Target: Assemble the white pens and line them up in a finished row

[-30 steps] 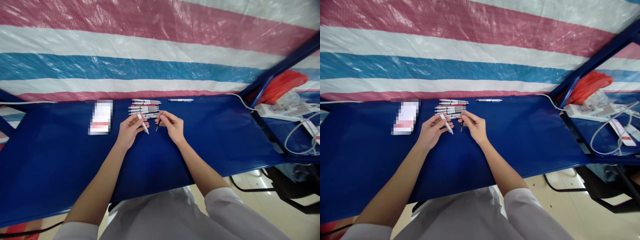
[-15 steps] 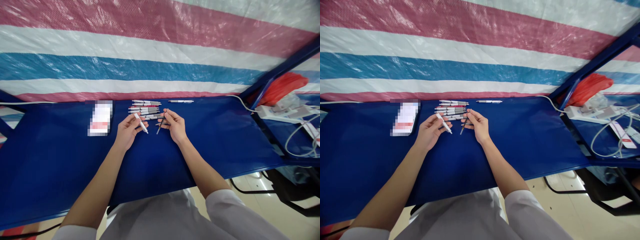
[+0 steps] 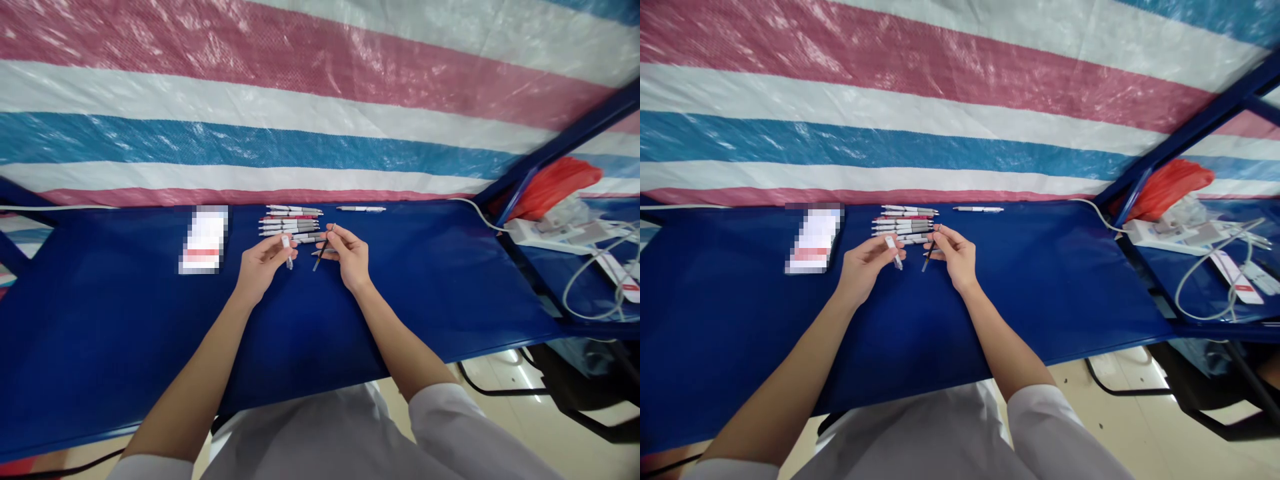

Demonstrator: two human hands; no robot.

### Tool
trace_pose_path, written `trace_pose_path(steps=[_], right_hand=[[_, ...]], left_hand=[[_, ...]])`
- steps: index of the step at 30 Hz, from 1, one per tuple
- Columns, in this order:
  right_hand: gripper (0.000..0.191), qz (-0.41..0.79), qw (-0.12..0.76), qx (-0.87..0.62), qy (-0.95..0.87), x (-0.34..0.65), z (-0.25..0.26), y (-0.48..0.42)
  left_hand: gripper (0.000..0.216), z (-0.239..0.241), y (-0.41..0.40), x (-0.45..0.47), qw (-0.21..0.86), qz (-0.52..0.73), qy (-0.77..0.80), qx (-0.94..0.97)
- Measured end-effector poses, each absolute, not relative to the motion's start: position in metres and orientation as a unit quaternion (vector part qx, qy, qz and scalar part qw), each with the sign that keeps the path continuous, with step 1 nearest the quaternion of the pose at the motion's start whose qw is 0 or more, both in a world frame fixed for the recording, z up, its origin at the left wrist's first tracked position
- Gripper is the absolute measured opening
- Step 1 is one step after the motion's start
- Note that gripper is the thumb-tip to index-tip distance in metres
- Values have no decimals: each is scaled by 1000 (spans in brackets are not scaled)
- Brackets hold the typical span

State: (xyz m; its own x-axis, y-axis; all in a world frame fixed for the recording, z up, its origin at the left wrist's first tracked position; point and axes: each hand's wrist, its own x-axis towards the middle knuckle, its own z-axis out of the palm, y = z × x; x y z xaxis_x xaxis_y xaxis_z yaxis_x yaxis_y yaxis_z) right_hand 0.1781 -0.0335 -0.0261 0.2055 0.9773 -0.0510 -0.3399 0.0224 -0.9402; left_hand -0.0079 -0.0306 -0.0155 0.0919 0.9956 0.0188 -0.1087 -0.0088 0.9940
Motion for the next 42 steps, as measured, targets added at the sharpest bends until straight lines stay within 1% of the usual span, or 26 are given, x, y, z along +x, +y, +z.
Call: trace_pose_path(steps=[4,8,12,16,19,22,29,33,35,38,42], right_hand=[[36,498,628,-461,-381,176,-24,-38],[31,471,660,-445,-380,175,-15,-42],[27,442,685,-440,-377,171,2,-42],[26,418,711,-417,-382,165,23,-40],[25,403,719,-404,-398,160,29,-40],[26,395,709,-419,-407,156,25,-41],[26,408,706,-436,-381,155,11,-37],[32,414,706,-451,-355,157,10,-35],[33,407,712,-452,-350,156,11,-36],[25,383,715,-446,-379,155,13,-42],[9,338,687,-431,-477,154,16,-50]], left_hand=[[32,-15,-34,-6,485,503,447,559],[17,-14,-36,-7,403,505,420,637],[14,-13,-38,-8,355,505,406,674],[12,-8,-40,-7,368,495,399,678],[13,-6,-40,-6,386,488,394,677],[14,-8,-38,-7,394,482,408,668],[17,-16,-35,-7,375,472,419,679],[15,-14,-34,-5,405,462,431,661],[13,-11,-35,-4,425,458,437,647],[13,-7,-36,-3,437,449,446,639],[16,-8,-36,-4,421,448,451,647]])
